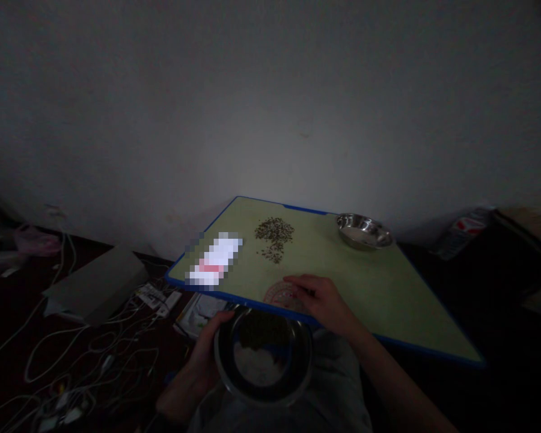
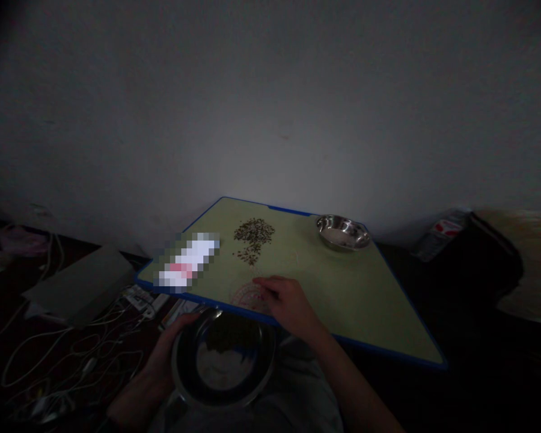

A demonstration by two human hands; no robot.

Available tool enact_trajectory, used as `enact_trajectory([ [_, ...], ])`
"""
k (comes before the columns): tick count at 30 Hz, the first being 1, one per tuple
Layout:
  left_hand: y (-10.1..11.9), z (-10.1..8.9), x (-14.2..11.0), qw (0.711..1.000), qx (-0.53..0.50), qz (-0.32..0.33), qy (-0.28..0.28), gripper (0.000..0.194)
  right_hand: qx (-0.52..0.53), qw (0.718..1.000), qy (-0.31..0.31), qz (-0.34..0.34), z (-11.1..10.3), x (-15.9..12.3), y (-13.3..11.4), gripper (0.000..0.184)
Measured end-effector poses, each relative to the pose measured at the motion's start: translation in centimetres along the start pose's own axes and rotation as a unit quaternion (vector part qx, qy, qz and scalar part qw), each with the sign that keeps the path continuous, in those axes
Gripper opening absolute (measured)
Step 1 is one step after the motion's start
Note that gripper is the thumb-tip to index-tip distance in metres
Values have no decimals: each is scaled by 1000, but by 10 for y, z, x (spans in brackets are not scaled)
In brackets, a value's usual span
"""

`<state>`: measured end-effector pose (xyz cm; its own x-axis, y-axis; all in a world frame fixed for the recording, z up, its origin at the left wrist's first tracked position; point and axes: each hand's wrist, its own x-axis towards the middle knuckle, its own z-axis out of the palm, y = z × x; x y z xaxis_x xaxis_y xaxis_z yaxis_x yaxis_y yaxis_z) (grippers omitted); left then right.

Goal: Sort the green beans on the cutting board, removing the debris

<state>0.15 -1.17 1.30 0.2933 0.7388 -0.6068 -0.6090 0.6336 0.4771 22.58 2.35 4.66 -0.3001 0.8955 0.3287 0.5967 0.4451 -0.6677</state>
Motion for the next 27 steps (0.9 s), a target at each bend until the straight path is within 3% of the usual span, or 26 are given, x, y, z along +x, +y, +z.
enact_trajectory([
  [6, 0, -3, 2, 1000, -1, 3, -7, 23, -110, 991, 74, -27, 3, -9, -11, 30],
  [10, 0, -2, 1, 1000, 12, 5, -8, 22, -271, 951, 77, -130, 16, -23, -28, 35],
  [15, 0, 2, 0, 1000, 0, 12, 1, 19, -368, 908, 81, -180, 44, -30, -37, 39],
  [21, 2, 7, 0, 998, 16, 36, 46, 19, -437, 889, 40, -132, 55, -12, -49, 42],
  [27, 1, 5, 0, 998, 15, 37, 43, 21, -452, 890, 6, -61, 54, 3, -57, 42],
])
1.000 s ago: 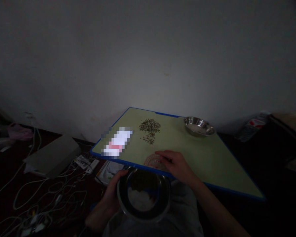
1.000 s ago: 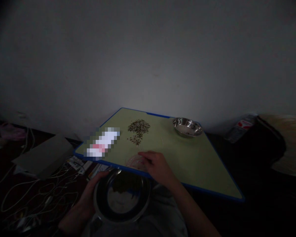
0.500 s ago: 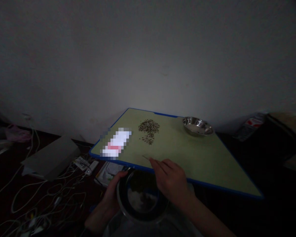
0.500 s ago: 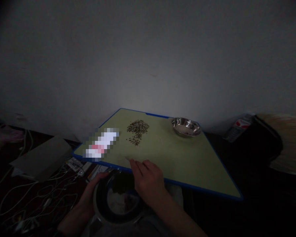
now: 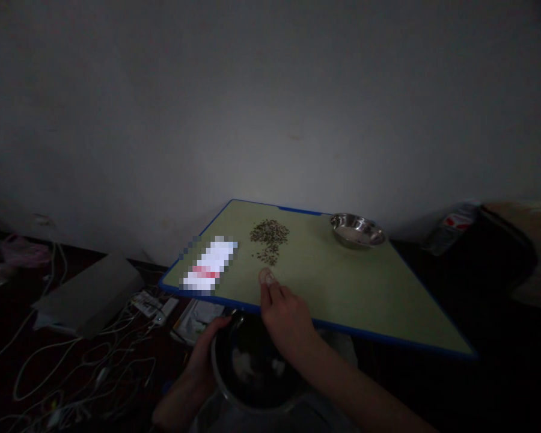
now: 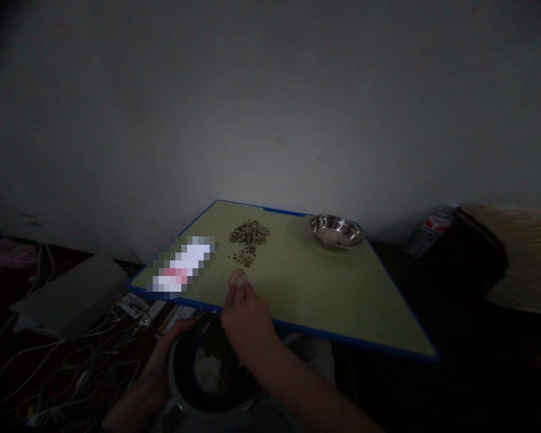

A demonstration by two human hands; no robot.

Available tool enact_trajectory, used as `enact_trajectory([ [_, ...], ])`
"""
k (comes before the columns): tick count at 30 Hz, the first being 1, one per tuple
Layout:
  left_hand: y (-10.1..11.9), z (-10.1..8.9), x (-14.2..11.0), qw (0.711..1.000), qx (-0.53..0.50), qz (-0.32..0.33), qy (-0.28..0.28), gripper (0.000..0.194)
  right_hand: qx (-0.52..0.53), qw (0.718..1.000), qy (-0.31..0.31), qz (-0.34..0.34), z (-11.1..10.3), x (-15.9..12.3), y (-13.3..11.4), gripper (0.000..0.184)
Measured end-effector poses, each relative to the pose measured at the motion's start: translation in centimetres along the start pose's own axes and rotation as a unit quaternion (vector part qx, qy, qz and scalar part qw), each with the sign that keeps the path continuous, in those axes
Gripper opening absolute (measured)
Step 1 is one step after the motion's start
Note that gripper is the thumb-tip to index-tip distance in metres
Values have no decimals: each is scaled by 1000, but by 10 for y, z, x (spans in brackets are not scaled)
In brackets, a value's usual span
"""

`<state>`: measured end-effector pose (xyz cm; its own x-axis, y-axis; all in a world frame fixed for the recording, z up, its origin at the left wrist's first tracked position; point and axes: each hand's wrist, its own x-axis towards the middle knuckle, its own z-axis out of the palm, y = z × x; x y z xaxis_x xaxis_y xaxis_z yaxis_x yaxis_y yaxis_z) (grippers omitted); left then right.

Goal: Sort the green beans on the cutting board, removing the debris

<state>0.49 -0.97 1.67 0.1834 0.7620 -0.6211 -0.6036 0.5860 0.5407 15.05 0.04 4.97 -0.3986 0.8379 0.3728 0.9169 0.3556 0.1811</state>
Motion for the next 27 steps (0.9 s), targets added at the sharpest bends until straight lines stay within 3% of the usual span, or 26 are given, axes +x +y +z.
enact_trajectory([
  [14, -1, 2, -5, 999, 32, -13, 11, 23, -25, 996, -61, 52, -2, 9, 21, 41],
  [19, -2, -1, -2, 999, 12, -37, -6, 23, -24, 994, -76, 71, -1, 14, 41, 38],
  [27, -2, -3, 1, 1000, 14, -14, 9, 23, -44, 986, -76, 144, 10, 17, 85, 42],
])
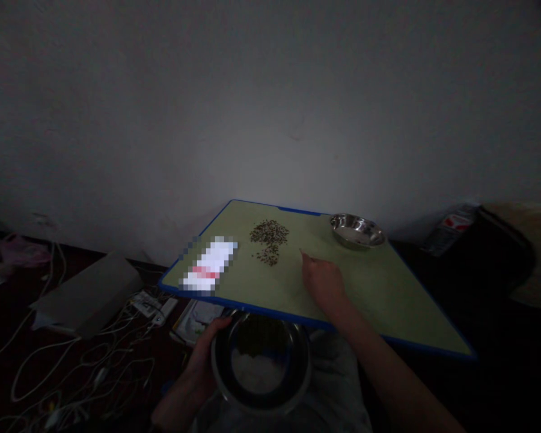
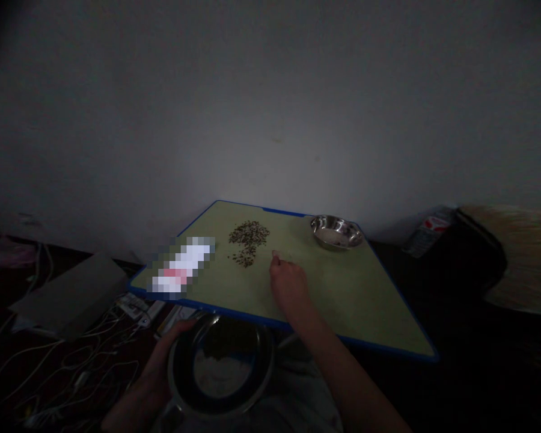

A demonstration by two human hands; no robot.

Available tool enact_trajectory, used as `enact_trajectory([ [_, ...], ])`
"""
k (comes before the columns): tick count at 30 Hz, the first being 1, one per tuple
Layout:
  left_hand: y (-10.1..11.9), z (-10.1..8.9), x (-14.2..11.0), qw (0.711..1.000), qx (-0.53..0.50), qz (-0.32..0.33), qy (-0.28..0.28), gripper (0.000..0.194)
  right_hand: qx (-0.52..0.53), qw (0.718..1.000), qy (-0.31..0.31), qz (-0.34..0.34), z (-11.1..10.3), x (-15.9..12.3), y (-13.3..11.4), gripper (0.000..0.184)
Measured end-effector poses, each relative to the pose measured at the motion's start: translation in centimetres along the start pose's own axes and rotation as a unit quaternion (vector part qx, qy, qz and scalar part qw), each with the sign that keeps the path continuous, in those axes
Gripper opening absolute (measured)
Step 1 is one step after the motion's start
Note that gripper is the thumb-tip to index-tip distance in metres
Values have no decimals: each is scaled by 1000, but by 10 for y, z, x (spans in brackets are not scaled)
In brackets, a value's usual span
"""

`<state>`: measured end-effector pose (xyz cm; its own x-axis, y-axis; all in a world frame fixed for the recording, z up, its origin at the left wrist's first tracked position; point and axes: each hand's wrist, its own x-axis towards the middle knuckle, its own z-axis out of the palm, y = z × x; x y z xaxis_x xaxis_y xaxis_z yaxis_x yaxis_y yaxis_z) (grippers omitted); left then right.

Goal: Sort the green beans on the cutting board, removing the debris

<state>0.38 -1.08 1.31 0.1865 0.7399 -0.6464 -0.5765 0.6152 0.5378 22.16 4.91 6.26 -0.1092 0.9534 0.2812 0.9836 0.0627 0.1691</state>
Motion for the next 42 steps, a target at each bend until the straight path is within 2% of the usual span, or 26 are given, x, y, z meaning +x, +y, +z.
enact_trajectory([
  [4, -1, 0, 0, 1000, -2, 3, -10, 23, 2, 999, 4, 42, 4, 4, 18, 33],
  [9, -2, -4, 1, 1000, 3, 3, -22, 21, 5, 996, 29, 82, 4, 7, 32, 32],
  [12, -2, -3, 1, 1000, -6, -3, -16, 21, 10, 992, 69, 101, 1, 1, 31, 31],
  [15, 0, -1, -1, 1000, -10, -9, -1, 23, 55, 991, 102, 63, -5, -12, 19, 30],
  [18, 0, 1, -3, 1000, -10, -8, -6, 25, 111, 989, 95, 13, -9, -25, 3, 29],
  [23, -2, -4, 2, 1000, 2, 10, 2, 24, 168, 983, 73, -7, -9, -26, -12, 28],
  [34, 1, 4, -3, 1000, -10, 4, 11, 34, 170, 983, 52, 53, -7, -2, -18, 27],
  [42, 1, 4, -4, 1000, 2, -8, -3, 30, 191, 974, 37, 115, 0, 19, 3, 27],
])
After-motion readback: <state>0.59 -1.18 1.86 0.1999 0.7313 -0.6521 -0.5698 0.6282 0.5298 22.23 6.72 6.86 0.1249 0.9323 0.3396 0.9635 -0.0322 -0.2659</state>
